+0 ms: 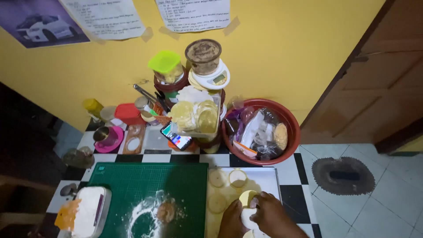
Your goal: Brushing liquid onto circular dough pieces on a baking tray using a small brush.
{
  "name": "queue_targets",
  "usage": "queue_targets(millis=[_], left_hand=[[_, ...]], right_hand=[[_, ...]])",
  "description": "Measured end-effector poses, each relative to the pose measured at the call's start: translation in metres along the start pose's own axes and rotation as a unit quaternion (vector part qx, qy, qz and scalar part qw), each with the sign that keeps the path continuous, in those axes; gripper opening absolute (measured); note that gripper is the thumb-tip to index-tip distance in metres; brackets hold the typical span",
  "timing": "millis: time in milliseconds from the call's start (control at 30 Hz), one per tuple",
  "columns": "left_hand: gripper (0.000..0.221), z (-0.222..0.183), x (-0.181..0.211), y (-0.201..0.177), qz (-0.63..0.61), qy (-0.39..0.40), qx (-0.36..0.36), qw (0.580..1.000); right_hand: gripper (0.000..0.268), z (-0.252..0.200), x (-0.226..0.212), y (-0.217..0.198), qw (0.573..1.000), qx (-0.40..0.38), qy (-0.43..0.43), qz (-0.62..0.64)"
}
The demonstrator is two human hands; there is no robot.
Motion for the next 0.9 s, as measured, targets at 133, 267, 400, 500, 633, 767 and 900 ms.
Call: queue_targets(millis=[133, 267, 400, 500, 633, 767, 900], left_hand=[[0.041, -0.004, -0.016, 0.016, 0.005, 0.052, 0.003, 0.999], [0.065, -0.009, 0.015, 0.011, -0.089, -0.106, -0.046, 0.989], [0.071, -0.010, 0.030, 0.013, -0.212, -0.152, -0.035, 0.965], [0.075, -0.016, 0.018, 0.020, -0.166, -0.110, -0.032, 0.980], [0.081, -0.011, 0.092, -0.005, -0.216, -0.258, -0.046, 0.941], [0.047, -0.011, 0.114, -0.008, -0.476, -0.426, 0.060, 0.767], [0.044, -0.012, 0.124, -0.011, -0.462, -0.413, 0.056, 0.783]], right_hand=[[0.017, -0.032, -0.028, -0.083, 0.988, -0.094, 0.067, 0.100], [0.015, -0.026, -0.016, -0.089, 0.981, -0.094, 0.096, 0.142], [0.017, -0.034, -0.017, -0.101, 0.981, -0.092, 0.084, 0.149], [0.015, -0.035, -0.015, -0.100, 0.982, -0.088, 0.088, 0.141], [0.019, -0.033, -0.008, -0.088, 0.974, -0.082, 0.080, 0.198], [0.030, -0.029, -0.003, -0.077, 0.985, -0.056, 0.051, 0.153], [0.028, -0.033, -0.008, -0.080, 0.986, -0.039, 0.052, 0.151]])
Point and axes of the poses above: each hand's wrist, its own z-axis towards the middle knuckle, its own y-axis out of the palm, x = y × z, the point moved 1 cm from there along z, towards the middle knuckle, and after that the axes turned 12 degrees about -z, right-handed, at the moved point
